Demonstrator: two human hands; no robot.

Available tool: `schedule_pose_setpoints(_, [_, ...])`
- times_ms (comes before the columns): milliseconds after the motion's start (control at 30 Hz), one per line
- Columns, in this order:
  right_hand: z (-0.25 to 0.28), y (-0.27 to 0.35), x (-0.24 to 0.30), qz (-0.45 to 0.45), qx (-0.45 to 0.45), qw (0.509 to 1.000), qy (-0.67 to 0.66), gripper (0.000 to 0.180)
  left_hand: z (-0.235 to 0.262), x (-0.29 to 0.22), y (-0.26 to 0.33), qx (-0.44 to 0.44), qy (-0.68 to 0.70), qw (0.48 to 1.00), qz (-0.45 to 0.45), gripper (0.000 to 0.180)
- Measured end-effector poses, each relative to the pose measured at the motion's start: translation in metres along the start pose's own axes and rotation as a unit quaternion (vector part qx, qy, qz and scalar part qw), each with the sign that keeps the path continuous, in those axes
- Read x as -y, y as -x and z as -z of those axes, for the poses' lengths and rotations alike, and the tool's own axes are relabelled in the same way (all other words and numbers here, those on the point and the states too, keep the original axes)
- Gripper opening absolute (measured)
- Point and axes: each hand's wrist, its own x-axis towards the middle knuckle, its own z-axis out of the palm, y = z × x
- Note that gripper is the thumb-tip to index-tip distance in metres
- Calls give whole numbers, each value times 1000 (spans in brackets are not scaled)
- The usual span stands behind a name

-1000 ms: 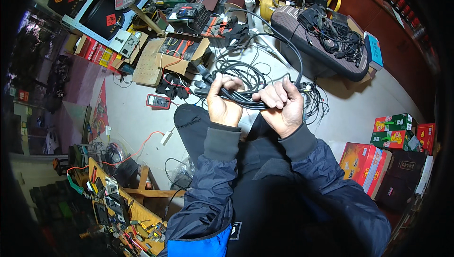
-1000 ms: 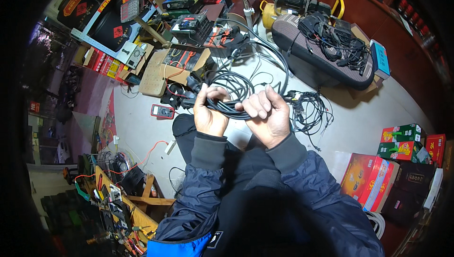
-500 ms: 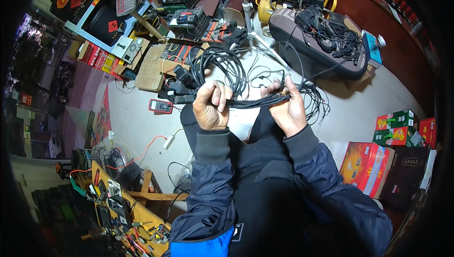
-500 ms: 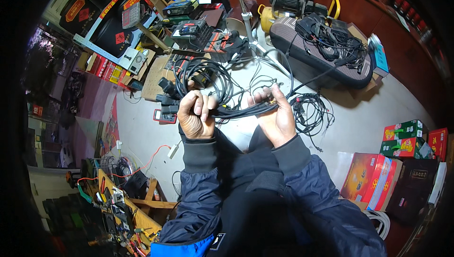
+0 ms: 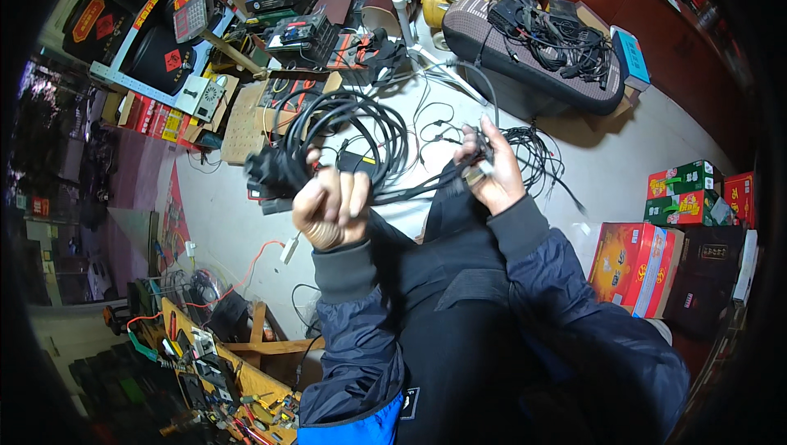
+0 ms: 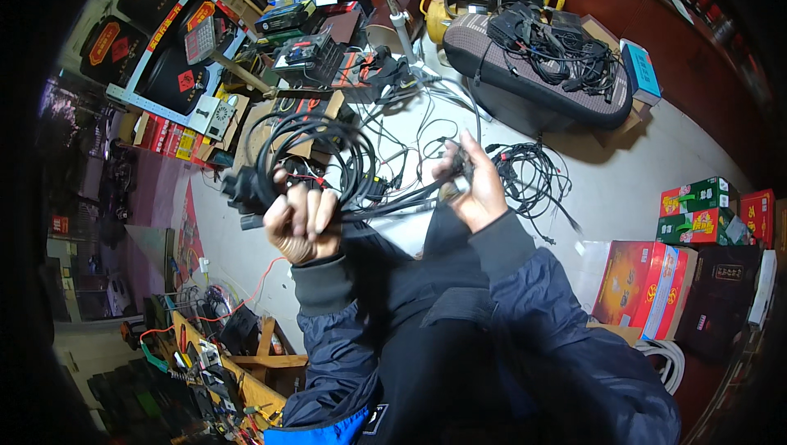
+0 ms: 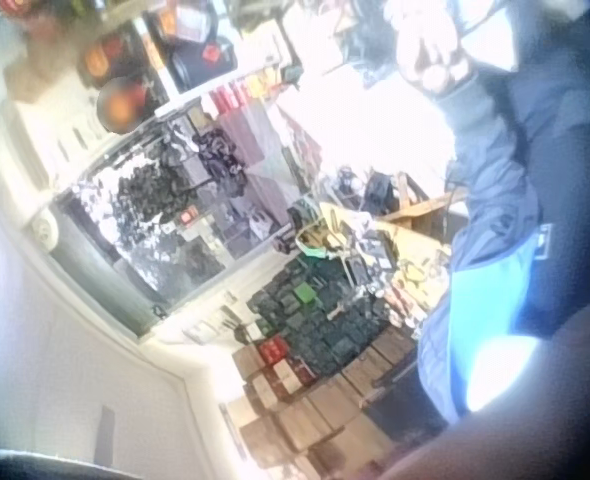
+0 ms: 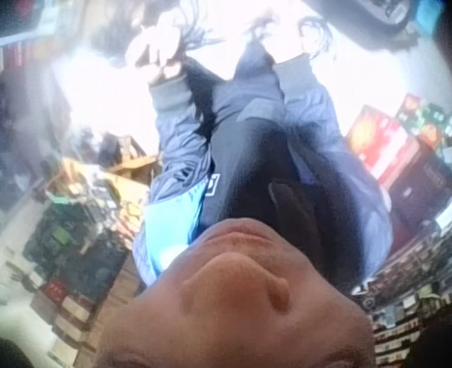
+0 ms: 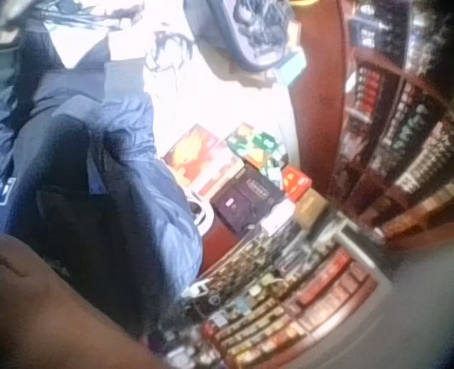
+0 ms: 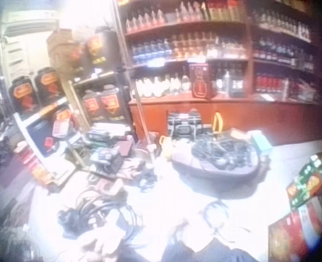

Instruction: The person sits on the floor and handles a small electronic device, then picks up and coils multiple black cables. They place the coiled cables on a cushion and continue sorting through other cables and small electronic parts.

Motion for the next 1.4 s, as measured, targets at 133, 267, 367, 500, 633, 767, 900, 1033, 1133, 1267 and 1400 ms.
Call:
schedule_pose_setpoints(133, [16, -44, 2, -139, 61, 988, 32, 32, -2, 14, -3, 150, 85, 982, 73, 39])
schedule_pose_setpoints(267, [55, -75, -15, -188, 91, 961, 181, 41, -6, 3, -13, 139, -26, 988, 68, 43])
schedule_pose_setpoints(367, [83, -83, -9, -264, 54, 947, 178, 77, -7, -32, -32, 64, -129, 989, -4, 35])
schedule_pose_setpoints(500, [84, -62, 8, -249, -61, 891, 375, 101, -5, -70, -58, -81, -324, 934, -124, 35])
schedule_pose_setpoints(633, [34, -25, -2, -248, 61, 878, 405, 59, -2, -69, -69, -145, -386, 895, -170, 43])
schedule_pose_setpoints(767, [-21, -17, -62, -296, 211, 883, 296, 83, 0, -36, -64, -130, -387, 905, -119, 43])
schedule_pose_setpoints(900, [-51, -55, -88, -279, 216, 925, 145, 47, 2, -12, -43, -24, -310, 950, -17, 33])
schedule_pose_setpoints(1033, [-52, -65, -78, -181, 128, 957, 188, 32, 17, -15, -23, 29, -151, 986, 66, 51])
schedule_pose_setpoints(1133, [-50, -57, -71, -115, 150, 969, 157, 31, 32, -18, -13, 7, -95, 993, 75, 36])
schedule_pose_setpoints(1267, [-43, -50, -65, -100, 124, 978, 133, 38, 44, -7, -3, -27, -46, 992, 112, 32])
schedule_pose_setpoints(1400, [-35, -49, -56, -201, 114, 961, 150, 40, 45, 14, 4, 25, 88, 988, 128, 26])
